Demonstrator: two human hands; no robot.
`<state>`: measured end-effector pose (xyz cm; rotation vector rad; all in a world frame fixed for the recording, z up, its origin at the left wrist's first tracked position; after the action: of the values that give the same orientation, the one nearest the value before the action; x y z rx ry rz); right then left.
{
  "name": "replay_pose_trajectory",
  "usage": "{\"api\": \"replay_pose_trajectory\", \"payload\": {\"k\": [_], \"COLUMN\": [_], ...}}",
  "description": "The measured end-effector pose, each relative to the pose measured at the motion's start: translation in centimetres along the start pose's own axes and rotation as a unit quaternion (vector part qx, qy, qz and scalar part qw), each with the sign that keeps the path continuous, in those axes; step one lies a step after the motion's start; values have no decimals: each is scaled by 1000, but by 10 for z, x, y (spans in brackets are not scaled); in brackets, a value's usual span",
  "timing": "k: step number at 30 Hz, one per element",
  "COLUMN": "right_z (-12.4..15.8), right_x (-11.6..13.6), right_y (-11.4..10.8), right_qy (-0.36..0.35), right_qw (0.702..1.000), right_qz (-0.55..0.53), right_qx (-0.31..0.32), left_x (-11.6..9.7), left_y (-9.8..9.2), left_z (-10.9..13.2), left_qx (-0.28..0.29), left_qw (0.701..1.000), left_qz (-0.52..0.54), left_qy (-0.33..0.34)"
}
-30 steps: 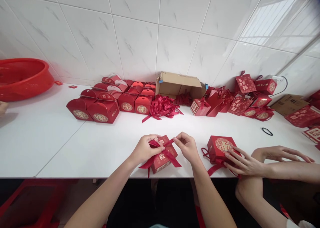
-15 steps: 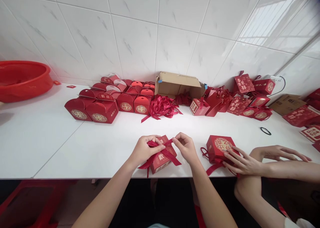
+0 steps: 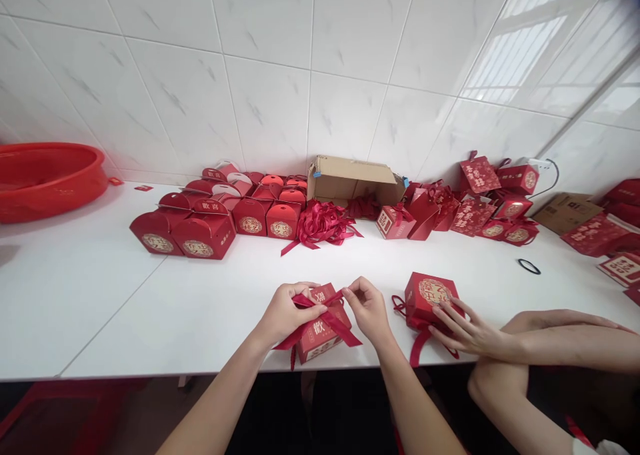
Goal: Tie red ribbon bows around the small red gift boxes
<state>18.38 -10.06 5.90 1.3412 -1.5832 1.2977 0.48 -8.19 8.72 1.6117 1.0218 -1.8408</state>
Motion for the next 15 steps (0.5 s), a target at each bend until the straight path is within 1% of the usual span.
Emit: {"api": "replay_pose_trajectory", "payload": {"k": [2, 4, 6, 8, 10, 12, 13, 15], "right_z": [2, 6, 11, 18, 26, 33, 36, 40], "right_x": [-2, -5, -9, -12, -15, -16, -16, -15], "right_y": [-1, -4, -10, -14, -14, -8, -4, 7], "right_qy": [6, 10, -7, -43, -56, -32, -15, 8], "right_qw": [999, 996, 991, 979, 963, 950, 946, 942], "right_qz": [-27, -61, -95, -120, -117, -91, -85, -111], "right_qx": [22, 58, 99, 159, 237, 297, 312, 318], "left_x": [-2, -3, -3, -1, 2, 8, 11, 19], "left_y": [-1, -3, -4, -5, -4, -1, 0, 2], "left_z": [0, 1, 3, 5, 6, 7, 7, 7], "left_qx": [4, 8, -2, -18, -42, -69, -78, -93], "left_qw": [1000, 1000, 999, 998, 993, 983, 976, 962], "left_qz": [-2, 1, 12, 38, 87, 156, 190, 244], "left_qy": [6, 19, 36, 56, 73, 76, 74, 78]}}
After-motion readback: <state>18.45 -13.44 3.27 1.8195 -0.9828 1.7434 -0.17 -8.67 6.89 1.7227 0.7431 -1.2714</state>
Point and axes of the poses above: each hand's wrist, its own z-axis away from the middle knuckle, its own y-axis out of the palm, x = y × z, the point moved 2 cm from there along -z, towards the middle knuckle, and after that the axes turned 14 degrees about x, right-handed, at the moved point
